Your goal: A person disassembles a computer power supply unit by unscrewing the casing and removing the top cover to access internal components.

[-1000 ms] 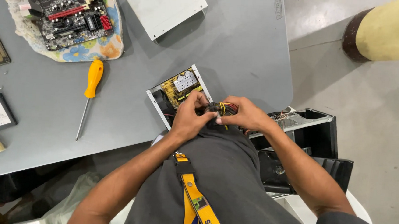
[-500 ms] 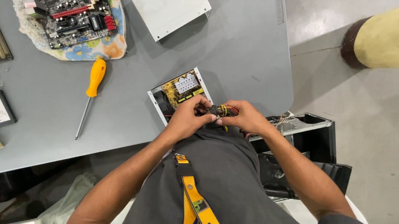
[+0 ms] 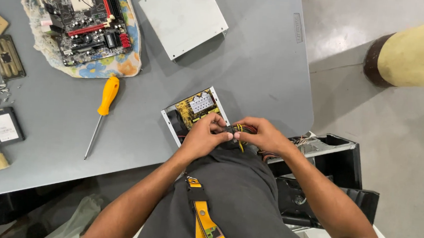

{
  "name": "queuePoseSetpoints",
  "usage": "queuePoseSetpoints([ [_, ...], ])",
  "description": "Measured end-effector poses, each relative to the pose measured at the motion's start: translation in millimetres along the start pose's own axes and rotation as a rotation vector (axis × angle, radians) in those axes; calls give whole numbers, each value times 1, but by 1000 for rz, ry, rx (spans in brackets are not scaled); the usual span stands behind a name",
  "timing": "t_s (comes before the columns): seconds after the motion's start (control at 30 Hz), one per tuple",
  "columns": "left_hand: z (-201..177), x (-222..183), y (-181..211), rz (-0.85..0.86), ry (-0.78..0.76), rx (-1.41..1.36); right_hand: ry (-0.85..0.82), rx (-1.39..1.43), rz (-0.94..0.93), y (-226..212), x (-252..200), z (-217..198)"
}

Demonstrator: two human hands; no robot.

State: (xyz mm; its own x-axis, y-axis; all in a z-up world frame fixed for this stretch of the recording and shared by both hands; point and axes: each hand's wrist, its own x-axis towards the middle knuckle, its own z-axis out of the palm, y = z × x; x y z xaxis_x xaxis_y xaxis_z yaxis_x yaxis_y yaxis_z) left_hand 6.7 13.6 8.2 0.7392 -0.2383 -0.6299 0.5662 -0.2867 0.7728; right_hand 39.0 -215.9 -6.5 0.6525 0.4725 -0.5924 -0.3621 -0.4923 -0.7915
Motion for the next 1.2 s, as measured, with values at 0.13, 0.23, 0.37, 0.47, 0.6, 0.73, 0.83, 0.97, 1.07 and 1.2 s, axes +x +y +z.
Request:
queuePoseSetpoints([
  [0.13, -3, 7, -2, -6, -31, -42, -31, -135, -23, -22, -2, -12],
  [0.23, -4, 9, -3, -31, -48, -75, -112, -231, 33, -38, -3, -17],
  [0.37, -9, 11, -3, -48, -66, -88, -169, -291, 60, -38, 5, -20],
  [0.47, -12, 9, 3, -38, -81, -93, -191, -273, 88, -26, 15, -21],
  [0.6, -7, 10, 3, -43, -44, -41, -176, -290, 94, -27, 14, -20],
  [0.73, -1, 5, 13, 3, 15, 7, -180, -209, 101, -9, 22, -18],
  [0.83, -1, -4, 21, 18, 37, 17, -184, -83, 122, -5, 22, -17],
  [0.97, -1, -8, 18, 46, 89, 33, -174, 43, 156, -13, 15, -20],
  [1.07, -3, 0, 11, 57, 86, 66, -189, 86, 142, -11, 15, -20],
  [1.2, -3, 8, 7, 35, 21, 133, -232, 77, 88, 10, 24, -18],
])
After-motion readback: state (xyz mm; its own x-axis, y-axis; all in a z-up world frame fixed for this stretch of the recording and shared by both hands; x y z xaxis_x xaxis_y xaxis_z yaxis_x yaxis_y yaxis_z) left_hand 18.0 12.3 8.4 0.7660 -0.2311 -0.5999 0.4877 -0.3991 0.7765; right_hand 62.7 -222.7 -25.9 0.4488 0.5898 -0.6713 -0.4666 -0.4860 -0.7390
